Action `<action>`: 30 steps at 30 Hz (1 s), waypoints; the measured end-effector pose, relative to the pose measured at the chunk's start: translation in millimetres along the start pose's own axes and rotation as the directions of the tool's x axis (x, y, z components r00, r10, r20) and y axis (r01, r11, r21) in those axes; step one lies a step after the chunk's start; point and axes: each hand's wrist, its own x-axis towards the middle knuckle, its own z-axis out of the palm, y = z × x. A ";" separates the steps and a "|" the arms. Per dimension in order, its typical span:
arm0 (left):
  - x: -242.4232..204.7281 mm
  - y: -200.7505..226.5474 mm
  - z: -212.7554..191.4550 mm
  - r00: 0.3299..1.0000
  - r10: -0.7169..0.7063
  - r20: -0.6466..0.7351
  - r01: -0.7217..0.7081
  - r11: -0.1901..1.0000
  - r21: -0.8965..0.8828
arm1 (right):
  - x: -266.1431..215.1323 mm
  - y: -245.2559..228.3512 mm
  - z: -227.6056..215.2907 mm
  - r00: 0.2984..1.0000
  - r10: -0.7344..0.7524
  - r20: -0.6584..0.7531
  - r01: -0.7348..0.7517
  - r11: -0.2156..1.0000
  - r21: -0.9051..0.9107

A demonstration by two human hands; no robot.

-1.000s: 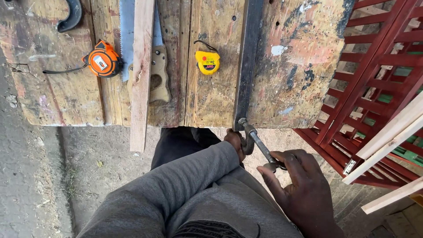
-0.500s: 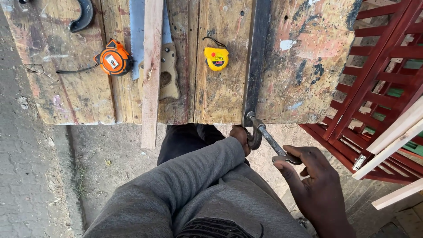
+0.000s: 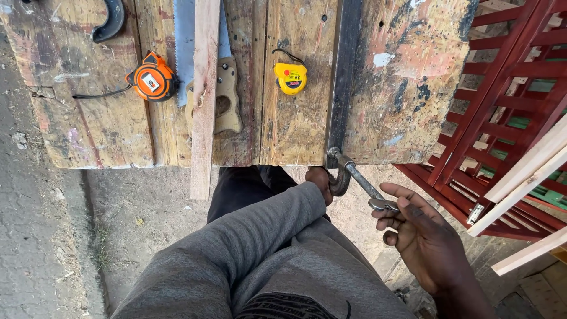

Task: Using a tape measure to find specific points on a workpiece and marking them with a tool for later processing.

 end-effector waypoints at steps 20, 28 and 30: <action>-37.6 4.6 4.8 0.991 0.119 0.052 -0.118 0.992 -0.036 | 0.6 14.4 -6.8 0.941 0.176 0.288 -0.286 0.869 0.404; -34.3 2.5 6.7 0.993 0.113 0.029 -0.112 0.994 -0.016 | -15.5 -5.3 38.7 0.865 -0.401 -0.301 -0.088 0.470 -0.878; -32.9 1.0 6.8 0.992 0.118 0.034 -0.118 0.993 -0.011 | -13.1 -0.1 29.7 0.790 -0.612 -0.035 0.059 0.134 -0.989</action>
